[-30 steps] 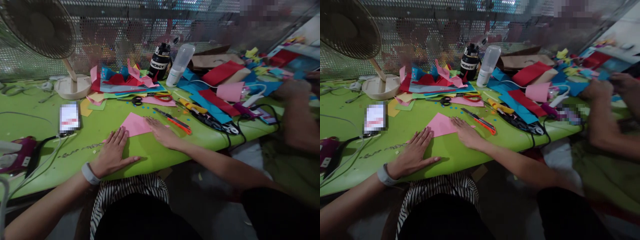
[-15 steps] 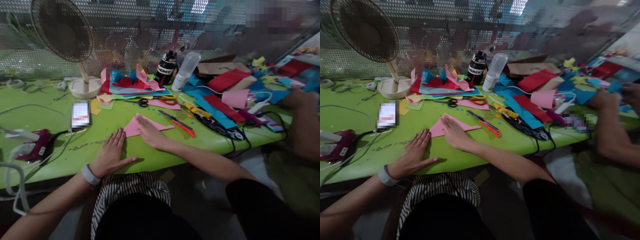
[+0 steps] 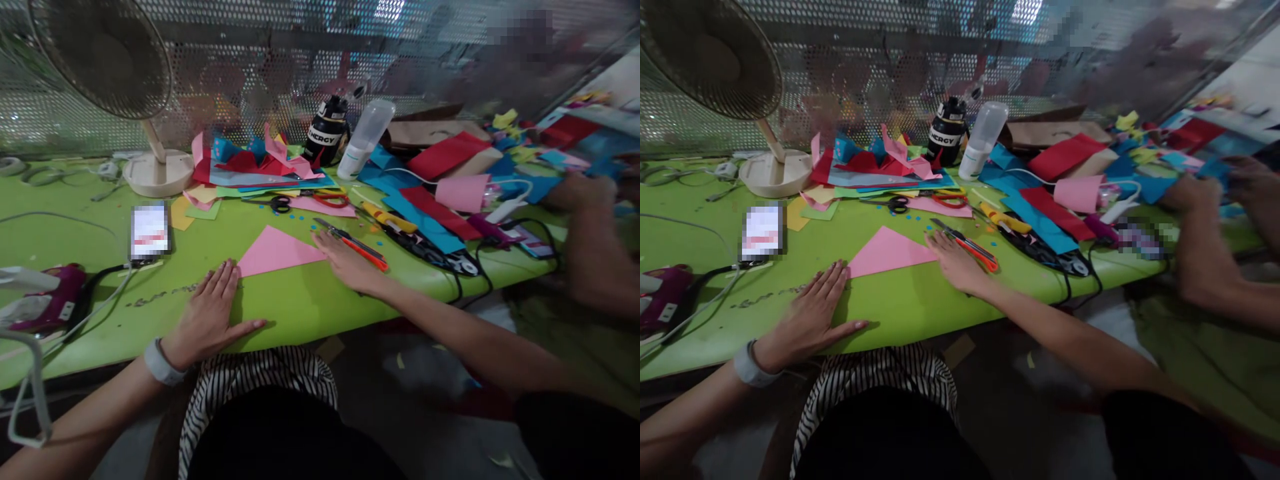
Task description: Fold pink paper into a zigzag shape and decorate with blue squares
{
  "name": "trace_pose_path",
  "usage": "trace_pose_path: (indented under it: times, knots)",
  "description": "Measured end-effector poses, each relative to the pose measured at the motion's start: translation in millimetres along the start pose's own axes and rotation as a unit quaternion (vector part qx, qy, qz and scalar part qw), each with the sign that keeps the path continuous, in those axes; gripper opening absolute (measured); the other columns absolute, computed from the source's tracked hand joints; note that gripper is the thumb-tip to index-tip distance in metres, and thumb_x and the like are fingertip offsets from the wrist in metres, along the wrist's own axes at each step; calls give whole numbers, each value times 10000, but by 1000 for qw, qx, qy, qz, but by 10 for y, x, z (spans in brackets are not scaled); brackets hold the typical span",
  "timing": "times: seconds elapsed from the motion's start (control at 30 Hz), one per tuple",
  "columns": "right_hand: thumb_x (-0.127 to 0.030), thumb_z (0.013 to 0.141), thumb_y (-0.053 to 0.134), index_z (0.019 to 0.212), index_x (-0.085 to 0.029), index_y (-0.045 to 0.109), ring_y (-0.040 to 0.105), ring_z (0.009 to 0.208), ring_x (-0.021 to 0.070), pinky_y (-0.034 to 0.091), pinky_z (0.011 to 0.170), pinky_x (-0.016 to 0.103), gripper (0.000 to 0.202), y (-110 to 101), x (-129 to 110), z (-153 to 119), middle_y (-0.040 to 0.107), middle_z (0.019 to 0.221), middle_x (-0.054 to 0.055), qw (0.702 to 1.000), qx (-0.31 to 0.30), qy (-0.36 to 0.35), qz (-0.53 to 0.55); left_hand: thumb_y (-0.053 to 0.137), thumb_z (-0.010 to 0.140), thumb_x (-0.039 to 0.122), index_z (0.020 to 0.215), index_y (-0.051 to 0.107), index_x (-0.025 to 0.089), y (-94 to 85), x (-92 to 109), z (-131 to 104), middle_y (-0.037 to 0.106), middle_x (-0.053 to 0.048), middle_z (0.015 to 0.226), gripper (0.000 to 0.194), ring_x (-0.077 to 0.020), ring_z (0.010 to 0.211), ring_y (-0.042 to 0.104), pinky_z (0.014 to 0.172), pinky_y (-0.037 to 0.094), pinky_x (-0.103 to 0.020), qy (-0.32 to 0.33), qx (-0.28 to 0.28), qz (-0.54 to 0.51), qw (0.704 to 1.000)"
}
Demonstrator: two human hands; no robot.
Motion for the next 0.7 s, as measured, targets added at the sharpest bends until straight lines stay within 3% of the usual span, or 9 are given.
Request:
trace_pose_path:
  times: [0.2, 0.33, 0.4, 0.5, 0.6, 0.67, 0.7]
  knots:
    - [-80, 853, 379, 1500, -221, 351, 242, 1457, 270, 297, 1164, 528, 663, -10, -30, -4, 296, 1575, 62, 1000, 12, -12, 1, 295, 799, 834, 1489, 310, 48, -14, -111, -209, 301, -220, 1541, 1046, -333, 1445, 268, 1193, 128, -528, -46, 17, 27, 998]
    - [-273, 946, 421, 1340, -197, 562, 395, 1384, 296, 351, 1120, 522, 425, -104, -177, -22, 445, 1489, 107, 999, 48, -16, 19, 245, 826, 816, 1471, 340, 41, -79, -131, -204, 312, -232, 1535, 1012, -328, 1444, 273, 1193, 126, -531, -90, 23, 27, 995]
    - [-366, 925, 520, 1208, -204, 643, 490, 1285, 300, 412, 1056, 502, 349, -159, -291, -11, 550, 1370, 117, 997, 55, -40, 27, 241, 846, 794, 1481, 318, 50, -150, -92, -141, 280, -229, 1553, 981, -325, 1458, 234, 1190, 138, -531, -105, 51, 20, 993]
    - [-357, 874, 625, 977, -184, 693, 578, 1067, 274, 476, 910, 441, 212, -215, -440, 57, 645, 1079, 112, 997, 38, -59, 31, 301, 888, 725, 1482, 327, 91, -268, 38, -20, 266, -202, 1570, 869, -326, 1461, 226, 1173, 210, -524, -86, 94, -24, 992]
    - [-310, 828, 683, 798, -167, 670, 576, 923, 245, 465, 807, 384, 146, -244, -541, 142, 628, 893, 84, 997, 18, -60, 46, 441, 899, 628, 1359, 503, 120, -340, 172, 82, 481, -188, 1436, 688, -319, 1323, 451, 1085, 376, -478, -60, 115, -120, 984]
    - [-312, 813, 689, 756, -170, 649, 576, 836, 214, 454, 744, 343, 158, -255, -596, 175, 618, 830, 60, 994, 10, -43, 102, 512, 882, 588, 1130, 660, 142, -328, 211, 142, 680, -150, 1126, 531, -285, 1046, 633, 921, 498, -433, -71, 86, -211, 971]
    - [-329, 814, 683, 751, -173, 640, 575, 788, 197, 449, 708, 323, 173, -257, -626, 183, 617, 803, 48, 989, 8, -27, 146, 533, 873, 580, 1022, 695, 153, -298, 214, 174, 715, -118, 951, 480, -254, 886, 669, 810, 532, -397, -88, 51, -275, 956]
Point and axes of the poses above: each hand's wrist, its own z-axis towards the middle knuckle, its own y-axis out of the palm, x = y × z, the point moved 3 cm from there along z, towards the middle knuckle
